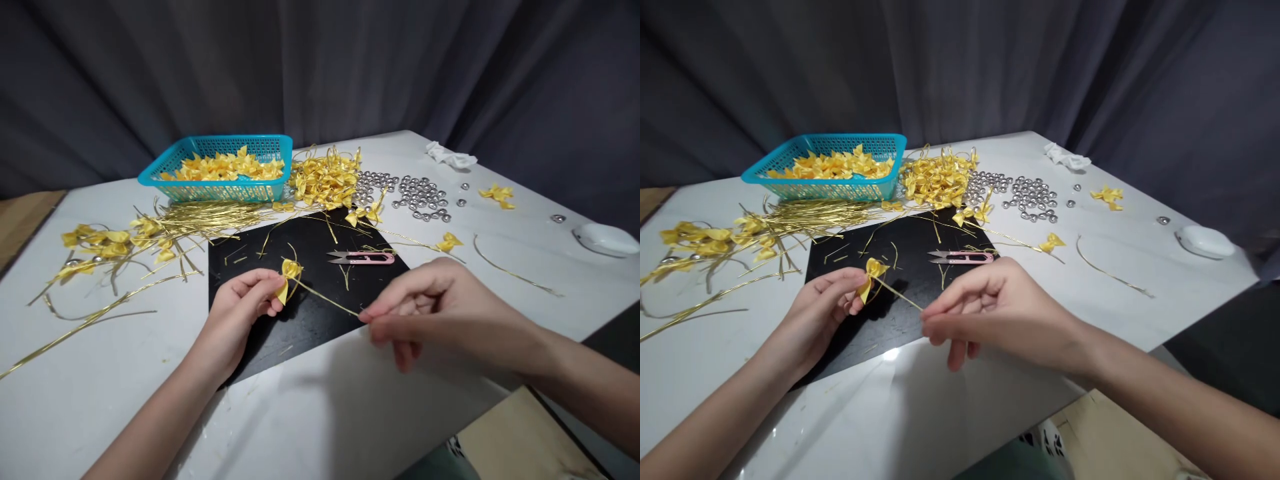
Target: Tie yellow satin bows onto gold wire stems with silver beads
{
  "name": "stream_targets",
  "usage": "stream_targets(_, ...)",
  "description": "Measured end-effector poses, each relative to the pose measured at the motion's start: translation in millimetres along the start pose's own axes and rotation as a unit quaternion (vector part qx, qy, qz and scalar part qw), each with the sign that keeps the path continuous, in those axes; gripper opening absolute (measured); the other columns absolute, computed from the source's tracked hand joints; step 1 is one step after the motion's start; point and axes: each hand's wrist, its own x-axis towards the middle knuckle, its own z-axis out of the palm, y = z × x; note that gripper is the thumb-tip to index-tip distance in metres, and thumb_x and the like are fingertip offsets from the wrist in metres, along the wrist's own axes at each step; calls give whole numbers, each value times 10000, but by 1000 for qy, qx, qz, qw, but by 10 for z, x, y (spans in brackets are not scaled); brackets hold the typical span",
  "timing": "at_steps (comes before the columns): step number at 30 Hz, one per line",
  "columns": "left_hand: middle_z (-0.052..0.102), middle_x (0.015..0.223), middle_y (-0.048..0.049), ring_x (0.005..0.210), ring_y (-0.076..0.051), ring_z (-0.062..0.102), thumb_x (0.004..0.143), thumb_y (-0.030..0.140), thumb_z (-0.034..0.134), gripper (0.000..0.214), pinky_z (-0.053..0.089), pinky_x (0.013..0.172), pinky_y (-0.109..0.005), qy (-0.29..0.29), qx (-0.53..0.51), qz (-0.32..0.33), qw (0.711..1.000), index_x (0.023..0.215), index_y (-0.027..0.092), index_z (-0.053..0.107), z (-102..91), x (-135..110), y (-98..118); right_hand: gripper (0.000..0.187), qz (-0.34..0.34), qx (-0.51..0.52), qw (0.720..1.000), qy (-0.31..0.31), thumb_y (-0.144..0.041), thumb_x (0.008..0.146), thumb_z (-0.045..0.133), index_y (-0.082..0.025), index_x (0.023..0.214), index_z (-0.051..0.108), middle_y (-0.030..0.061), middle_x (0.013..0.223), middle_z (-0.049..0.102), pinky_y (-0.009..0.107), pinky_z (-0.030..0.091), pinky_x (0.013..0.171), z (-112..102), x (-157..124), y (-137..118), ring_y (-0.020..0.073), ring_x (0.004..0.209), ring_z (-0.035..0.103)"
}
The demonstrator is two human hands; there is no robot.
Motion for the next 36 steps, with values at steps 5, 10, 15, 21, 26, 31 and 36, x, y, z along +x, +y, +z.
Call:
stream_targets(5, 532, 463, 73, 441, -30, 456, 662, 249, 729, 138, 380, 471, -94, 13, -29, -3, 999, 646, 156, 628, 2, -11, 35, 164, -69, 2, 997, 16, -256, 726, 705, -147, 847, 728, 32, 679, 704, 139, 509, 545, 93, 115, -65, 97, 625, 670)
stream_targets(10, 537, 459, 68, 436, -32, 462, 649, 243, 733, 145, 374, 457, -94, 12, -27, 1, 1000, 642, 148, 624, 16, -8, 37, 195, -90, -76, 985, -125, -224, 820, 593, -120, 941, 705, 41, 760, 703, 140, 471, 502, 97, 191, -166, 64, 561, 621)
stream_targets(15, 541, 469, 64, 432, -26, 458, 688, 241, 712, 140, 381, 457, -85, 13, -45, 5, 999, 658, 145, 615, 2, 18, 27, 146, -262, -170, 931, -188, -106, 816, 547, -90, 842, 690, 71, 756, 674, 241, 480, 749, 127, 277, -39, 133, 838, 595)
stream_targets(21, 532, 470, 65, 429, -22, 462, 692, 218, 712, 133, 390, 449, -77, 14, -45, -4, 999, 646, 144, 612, -3, 24, 22, 170, -141, 57, 954, -259, -225, 897, 483, -116, 810, 580, -38, 576, 500, 156, 408, 455, 114, 295, 107, 33, 426, 439)
stream_targets(26, 513, 478, 68, 431, -23, 458, 697, 226, 709, 138, 400, 452, -83, 20, -49, -3, 999, 644, 144, 611, -1, 28, 31, 215, -91, 89, 966, -227, -332, 888, 528, -131, 830, 577, -93, 502, 342, 133, 239, 374, 84, 342, 132, 21, 392, 289)
stream_targets(31, 522, 469, 67, 427, -24, 463, 691, 222, 710, 139, 392, 444, -83, 15, -43, -6, 999, 624, 147, 614, -3, 21, 37, 155, -254, -8, 959, -123, -198, 867, 563, -130, 748, 636, 1, 771, 540, 162, 401, 655, -5, 317, 54, 55, 698, 500)
stream_targets(36, 555, 474, 66, 439, -25, 489, 659, 223, 731, 122, 393, 455, -80, 19, -33, -4, 999, 637, 148, 637, 24, 17, 23, 159, -294, 112, 938, -146, -135, 869, 550, -153, 741, 642, 27, 896, 585, 264, 429, 878, -42, 336, 101, 106, 890, 564)
